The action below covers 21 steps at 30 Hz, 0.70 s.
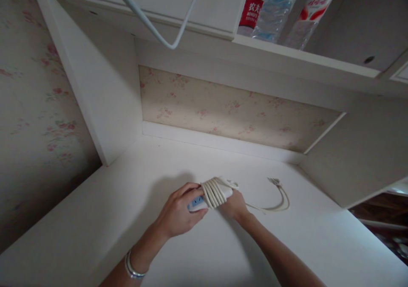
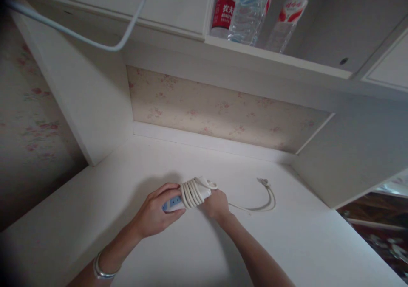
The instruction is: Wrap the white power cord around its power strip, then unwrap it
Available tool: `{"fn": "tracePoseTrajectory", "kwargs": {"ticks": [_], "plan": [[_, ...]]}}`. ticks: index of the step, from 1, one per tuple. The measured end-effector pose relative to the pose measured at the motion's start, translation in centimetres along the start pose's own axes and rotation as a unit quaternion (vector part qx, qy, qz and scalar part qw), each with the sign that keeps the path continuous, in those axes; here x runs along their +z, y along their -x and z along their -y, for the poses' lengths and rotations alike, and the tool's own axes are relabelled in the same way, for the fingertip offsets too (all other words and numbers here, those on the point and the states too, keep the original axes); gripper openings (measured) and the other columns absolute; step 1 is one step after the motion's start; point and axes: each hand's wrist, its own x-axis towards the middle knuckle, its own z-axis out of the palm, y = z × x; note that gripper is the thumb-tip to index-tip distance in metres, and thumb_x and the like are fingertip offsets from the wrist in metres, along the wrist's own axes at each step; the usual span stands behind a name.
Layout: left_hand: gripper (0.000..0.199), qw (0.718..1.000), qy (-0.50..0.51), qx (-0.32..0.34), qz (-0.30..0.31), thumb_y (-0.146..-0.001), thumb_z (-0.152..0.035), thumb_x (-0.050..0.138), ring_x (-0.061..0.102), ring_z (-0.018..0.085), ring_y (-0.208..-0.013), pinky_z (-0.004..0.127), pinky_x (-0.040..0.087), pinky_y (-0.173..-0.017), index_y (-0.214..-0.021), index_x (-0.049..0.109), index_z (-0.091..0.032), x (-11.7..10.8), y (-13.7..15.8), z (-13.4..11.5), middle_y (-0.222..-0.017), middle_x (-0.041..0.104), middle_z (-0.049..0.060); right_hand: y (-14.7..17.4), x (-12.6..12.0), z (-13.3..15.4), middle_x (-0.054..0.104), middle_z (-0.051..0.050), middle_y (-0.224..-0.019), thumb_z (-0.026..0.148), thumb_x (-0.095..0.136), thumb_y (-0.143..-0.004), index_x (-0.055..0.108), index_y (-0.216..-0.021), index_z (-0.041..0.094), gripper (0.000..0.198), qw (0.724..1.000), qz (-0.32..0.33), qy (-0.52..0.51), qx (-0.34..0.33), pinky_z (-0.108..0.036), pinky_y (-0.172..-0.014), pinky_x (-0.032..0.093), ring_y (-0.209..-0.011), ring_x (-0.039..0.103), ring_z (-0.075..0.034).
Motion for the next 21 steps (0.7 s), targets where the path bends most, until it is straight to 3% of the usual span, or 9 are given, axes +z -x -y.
{"fn": "tracePoseTrajectory", "kwargs": {"ticks": [4, 9, 13, 17, 21], "plan": [[0.028, 0.997, 0.001, -0.061, -0.048, -0.070, -0.024, 0.067, 0.060, 0.018, -0.097, 0.030, 0.050, -0.084, -0.096, 0.055, -0.022, 0.0, -0.2, 0.3, -0.107, 0.062, 0.005, 1.3, 0.2, -1.2, 0.072, -0.012, -0.081, 0.034, 0.020, -0.096, 0.070, -0.084, 0.020, 0.053, 0.997, -0.001, 0.006, 0.073, -0.028, -0.060, 0.040, -0.074, 0.068, -0.023], [0.034, 0.984, -0.072, -0.143, -0.080, -0.071, -0.029, 0.066, 0.064, 0.018, -0.083, 0.029, 0.050, -0.073, -0.101, 0.052, -0.023, 0.2, -0.3, 0.9, -0.096, 0.065, 0.002, 3.8, 0.3, -1.6, 0.071, -0.008, -0.070, 0.036, 0.020, -0.096, 0.068, -0.072, 0.021, 0.056, 0.997, -0.046, 0.033, 0.058, -0.027, -0.055, 0.034, -0.060, 0.066, -0.020], [0.032, 0.977, -0.130, -0.154, -0.070, -0.073, -0.026, 0.064, 0.063, 0.019, -0.086, 0.029, 0.049, -0.074, -0.102, 0.052, -0.023, 0.3, -0.5, 1.2, -0.098, 0.063, 0.003, 5.9, -1.0, -0.9, 0.066, -0.004, -0.056, 0.032, 0.031, -0.095, 0.063, -0.061, 0.020, 0.048, 0.985, -0.153, 0.059, -0.050, -0.028, -0.053, 0.027, -0.050, 0.059, -0.015], [0.025, 0.971, -0.181, -0.147, -0.055, -0.076, -0.022, 0.061, 0.063, 0.018, -0.083, 0.029, 0.048, -0.072, -0.099, 0.053, -0.022, 1.0, -0.5, 1.5, -0.094, 0.062, 0.004, 6.4, -3.8, 0.3, 0.057, 0.000, -0.046, 0.026, 0.042, -0.090, 0.057, -0.055, 0.019, 0.039, 0.947, -0.272, 0.075, -0.156, -0.030, -0.054, 0.022, -0.044, 0.050, -0.011], [0.022, 0.971, -0.202, -0.124, -0.004, -0.074, -0.020, 0.063, 0.062, 0.020, -0.084, 0.030, 0.049, -0.074, -0.094, 0.054, -0.022, 2.1, -0.1, 1.8, -0.091, 0.062, 0.003, 5.5, -6.6, 1.7, 0.054, 0.000, -0.044, 0.022, 0.049, -0.086, 0.054, -0.052, 0.018, 0.034, 0.904, -0.339, 0.076, -0.251, -0.031, -0.054, 0.020, -0.043, 0.045, -0.011]]}}
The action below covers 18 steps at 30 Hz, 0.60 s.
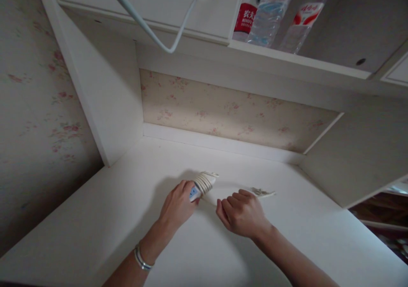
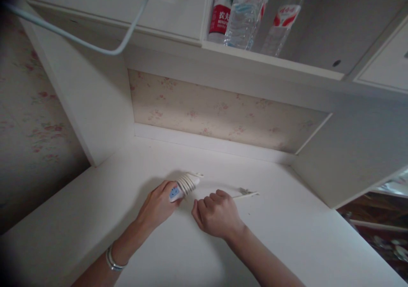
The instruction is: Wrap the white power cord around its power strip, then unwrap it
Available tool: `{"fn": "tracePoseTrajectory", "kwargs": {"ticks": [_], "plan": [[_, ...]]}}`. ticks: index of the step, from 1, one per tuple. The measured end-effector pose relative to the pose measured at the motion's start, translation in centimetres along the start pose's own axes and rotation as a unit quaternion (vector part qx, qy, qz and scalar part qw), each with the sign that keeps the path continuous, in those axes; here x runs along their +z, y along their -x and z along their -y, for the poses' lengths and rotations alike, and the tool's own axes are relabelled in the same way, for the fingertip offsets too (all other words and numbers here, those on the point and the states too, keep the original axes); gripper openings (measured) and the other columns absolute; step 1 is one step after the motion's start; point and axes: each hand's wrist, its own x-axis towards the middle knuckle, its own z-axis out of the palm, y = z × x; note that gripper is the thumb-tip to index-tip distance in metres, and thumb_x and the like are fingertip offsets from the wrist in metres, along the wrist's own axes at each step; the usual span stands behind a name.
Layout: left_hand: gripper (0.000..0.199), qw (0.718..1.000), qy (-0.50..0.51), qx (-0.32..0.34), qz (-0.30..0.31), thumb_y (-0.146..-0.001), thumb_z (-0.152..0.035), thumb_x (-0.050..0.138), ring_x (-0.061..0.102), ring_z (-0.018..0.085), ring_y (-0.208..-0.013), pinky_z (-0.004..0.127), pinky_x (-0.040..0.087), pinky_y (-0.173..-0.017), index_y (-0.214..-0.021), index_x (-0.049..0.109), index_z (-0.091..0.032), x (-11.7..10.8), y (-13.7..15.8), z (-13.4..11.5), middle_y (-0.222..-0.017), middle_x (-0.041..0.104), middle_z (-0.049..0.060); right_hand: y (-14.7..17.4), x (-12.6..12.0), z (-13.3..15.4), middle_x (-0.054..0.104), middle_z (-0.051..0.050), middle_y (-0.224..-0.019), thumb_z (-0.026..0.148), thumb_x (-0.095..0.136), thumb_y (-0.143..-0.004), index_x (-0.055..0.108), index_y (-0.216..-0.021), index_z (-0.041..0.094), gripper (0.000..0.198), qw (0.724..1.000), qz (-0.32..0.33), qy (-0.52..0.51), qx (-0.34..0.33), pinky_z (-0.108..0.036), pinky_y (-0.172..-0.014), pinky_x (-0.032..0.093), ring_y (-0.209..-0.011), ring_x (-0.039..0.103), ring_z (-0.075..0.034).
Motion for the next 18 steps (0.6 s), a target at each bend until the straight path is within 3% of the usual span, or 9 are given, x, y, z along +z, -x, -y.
{"fn": "tracePoseTrajectory", "kwargs": {"ticks": [3, 6, 13, 18], "plan": [[0.026, 0.998, 0.009, 0.048, 0.036, -0.073, -0.019, 0.063, 0.060, 0.021, -0.090, 0.032, 0.049, -0.081, -0.098, 0.055, -0.022, 0.9, 0.5, -0.3, -0.097, 0.062, 0.004, -2.3, -0.3, -0.5, 0.054, 0.001, -0.043, 0.022, 0.050, -0.084, 0.053, -0.051, 0.018, 0.034, 0.998, -0.041, -0.013, -0.051, -0.030, -0.054, 0.020, -0.043, 0.043, -0.011], [0.032, 0.993, 0.027, 0.091, 0.071, -0.072, -0.018, 0.062, 0.060, 0.021, -0.092, 0.035, 0.050, -0.085, -0.103, 0.054, -0.022, 1.2, 1.0, -1.0, -0.100, 0.063, 0.004, -4.3, 0.0, -1.3, 0.054, 0.000, -0.042, 0.024, 0.047, -0.085, 0.054, -0.050, 0.018, 0.036, 0.998, -0.035, -0.016, -0.057, -0.030, -0.054, 0.021, -0.041, 0.043, -0.011], [0.040, 0.968, 0.089, 0.191, 0.135, -0.067, -0.022, 0.070, 0.059, 0.021, -0.096, 0.034, 0.049, -0.088, -0.105, 0.055, -0.022, 0.3, 1.8, -2.0, -0.106, 0.063, 0.003, -7.1, 2.9, -3.6, 0.065, -0.005, -0.055, 0.032, 0.035, -0.091, 0.063, -0.056, 0.017, 0.047, 0.990, 0.139, -0.025, 0.001, -0.029, -0.056, 0.027, -0.049, 0.055, -0.014], [0.037, 0.955, 0.134, 0.233, 0.129, -0.070, -0.025, 0.069, 0.059, 0.019, -0.096, 0.031, 0.049, -0.088, -0.105, 0.058, -0.023, -0.8, 1.8, -1.6, -0.107, 0.063, 0.004, -6.8, 5.6, -4.2, 0.069, -0.007, -0.065, 0.037, 0.025, -0.095, 0.068, -0.068, 0.018, 0.054, 0.967, 0.245, -0.054, 0.042, -0.026, -0.056, 0.029, -0.061, 0.062, -0.016]]}}
